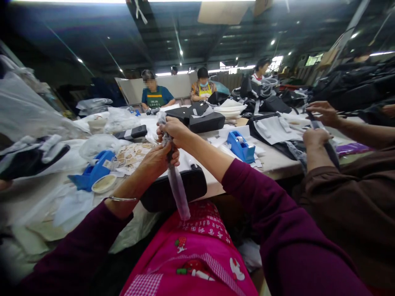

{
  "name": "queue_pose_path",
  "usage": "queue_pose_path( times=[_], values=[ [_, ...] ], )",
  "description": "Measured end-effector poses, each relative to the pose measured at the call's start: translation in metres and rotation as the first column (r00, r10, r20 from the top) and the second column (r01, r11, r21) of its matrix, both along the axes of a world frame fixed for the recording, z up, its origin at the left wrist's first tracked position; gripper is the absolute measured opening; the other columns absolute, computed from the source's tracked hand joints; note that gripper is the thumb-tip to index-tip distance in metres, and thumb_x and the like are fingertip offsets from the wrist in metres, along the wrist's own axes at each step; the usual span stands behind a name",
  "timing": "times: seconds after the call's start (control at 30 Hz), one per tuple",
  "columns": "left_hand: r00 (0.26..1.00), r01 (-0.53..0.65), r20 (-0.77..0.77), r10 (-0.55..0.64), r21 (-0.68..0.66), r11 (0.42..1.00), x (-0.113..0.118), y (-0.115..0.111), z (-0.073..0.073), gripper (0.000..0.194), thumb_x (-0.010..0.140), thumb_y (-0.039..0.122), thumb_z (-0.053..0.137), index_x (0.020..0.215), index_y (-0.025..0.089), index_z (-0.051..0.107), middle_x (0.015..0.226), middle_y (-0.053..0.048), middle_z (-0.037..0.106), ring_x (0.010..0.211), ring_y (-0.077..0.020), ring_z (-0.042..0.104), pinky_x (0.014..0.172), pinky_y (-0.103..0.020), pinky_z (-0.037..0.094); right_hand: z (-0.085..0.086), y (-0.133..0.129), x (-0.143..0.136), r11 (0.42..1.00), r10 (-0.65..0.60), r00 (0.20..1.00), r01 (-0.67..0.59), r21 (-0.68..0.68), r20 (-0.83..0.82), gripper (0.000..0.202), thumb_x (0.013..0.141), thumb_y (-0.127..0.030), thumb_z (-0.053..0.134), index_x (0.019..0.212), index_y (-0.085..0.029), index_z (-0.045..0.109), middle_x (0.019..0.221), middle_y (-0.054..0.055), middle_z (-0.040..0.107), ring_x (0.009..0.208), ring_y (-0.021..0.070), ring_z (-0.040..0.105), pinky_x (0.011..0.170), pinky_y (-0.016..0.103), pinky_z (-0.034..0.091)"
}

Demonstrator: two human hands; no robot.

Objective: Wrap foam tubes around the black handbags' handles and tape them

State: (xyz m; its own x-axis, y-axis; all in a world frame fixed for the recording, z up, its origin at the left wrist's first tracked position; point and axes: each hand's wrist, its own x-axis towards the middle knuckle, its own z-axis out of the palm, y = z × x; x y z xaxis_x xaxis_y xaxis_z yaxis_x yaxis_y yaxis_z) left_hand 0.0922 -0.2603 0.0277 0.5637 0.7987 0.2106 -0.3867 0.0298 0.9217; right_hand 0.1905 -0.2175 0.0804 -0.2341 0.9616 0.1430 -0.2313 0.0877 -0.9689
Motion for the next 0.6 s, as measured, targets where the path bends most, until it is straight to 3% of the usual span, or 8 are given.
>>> queue_pose_path(
  times=[0.17, 0.27, 0.37, 0.5, 0.6],
  values=[
    [0.997, -0.013, -0.077, 0.010, -0.036, 0.999, 0.003, 0.003, 0.007, 0.031, 0.079, 0.041, 0.068, 0.082, 0.015, 0.051, 0.062, 0.004, 0.048, 0.046, -0.0066, 0.044, 0.049, -0.022, 0.041, -0.007, -0.004, 0.015, 0.998, -0.038, 0.985, 0.029, 0.054, 0.168, 0.014, 0.086, -0.004, 0.046, 0.080, -0.015, 0.051, 0.061, 0.001, 0.062, 0.047, 0.0106, 0.055, 0.044, 0.019, 0.041],
    [0.999, 0.005, -0.053, -0.008, -0.053, 0.999, 0.006, 0.009, 0.004, 0.025, 0.079, 0.033, 0.069, 0.086, 0.015, 0.052, 0.061, 0.004, 0.047, 0.046, -0.0066, 0.043, 0.047, -0.021, 0.039, -0.008, -0.005, 0.024, 0.998, -0.007, 0.994, 0.000, 0.061, 0.112, 0.010, 0.086, -0.007, 0.049, 0.084, -0.014, 0.055, 0.074, 0.005, 0.068, 0.054, 0.0102, 0.058, 0.049, 0.020, 0.044],
    [0.998, -0.006, 0.064, 0.011, -0.077, 0.997, 0.005, 0.019, 0.002, 0.014, 0.082, 0.022, 0.063, 0.086, 0.016, 0.051, 0.062, 0.004, 0.047, 0.044, -0.0050, 0.039, 0.044, -0.017, 0.034, -0.015, -0.015, 0.031, 0.997, 0.006, 1.000, -0.007, 0.081, 0.007, 0.008, 0.088, -0.022, 0.054, 0.083, -0.016, 0.055, 0.076, 0.003, 0.066, 0.059, 0.0099, 0.058, 0.056, 0.021, 0.048],
    [0.974, -0.070, 0.204, 0.093, -0.117, 0.991, 0.001, 0.030, 0.007, 0.005, 0.086, 0.014, 0.055, 0.084, 0.017, 0.051, 0.062, 0.004, 0.046, 0.042, -0.0045, 0.037, 0.042, -0.016, 0.032, -0.047, -0.053, 0.033, 0.999, 0.044, 0.998, -0.042, -0.034, 0.054, 0.032, 0.078, -0.044, 0.067, 0.091, -0.018, 0.054, 0.079, 0.001, 0.063, 0.067, 0.0115, 0.061, 0.057, 0.021, 0.049],
    [0.952, -0.049, 0.289, 0.102, -0.183, 0.982, 0.000, 0.038, 0.013, 0.006, 0.088, 0.011, 0.049, 0.083, 0.015, 0.052, 0.063, 0.002, 0.046, 0.044, -0.0052, 0.039, 0.044, -0.017, 0.035, -0.079, -0.087, 0.030, 0.977, 0.110, 0.991, -0.094, -0.190, 0.076, 0.041, 0.077, -0.052, 0.065, 0.094, -0.018, 0.049, 0.066, -0.002, 0.060, 0.047, 0.0089, 0.052, 0.044, 0.019, 0.042]
  ],
)
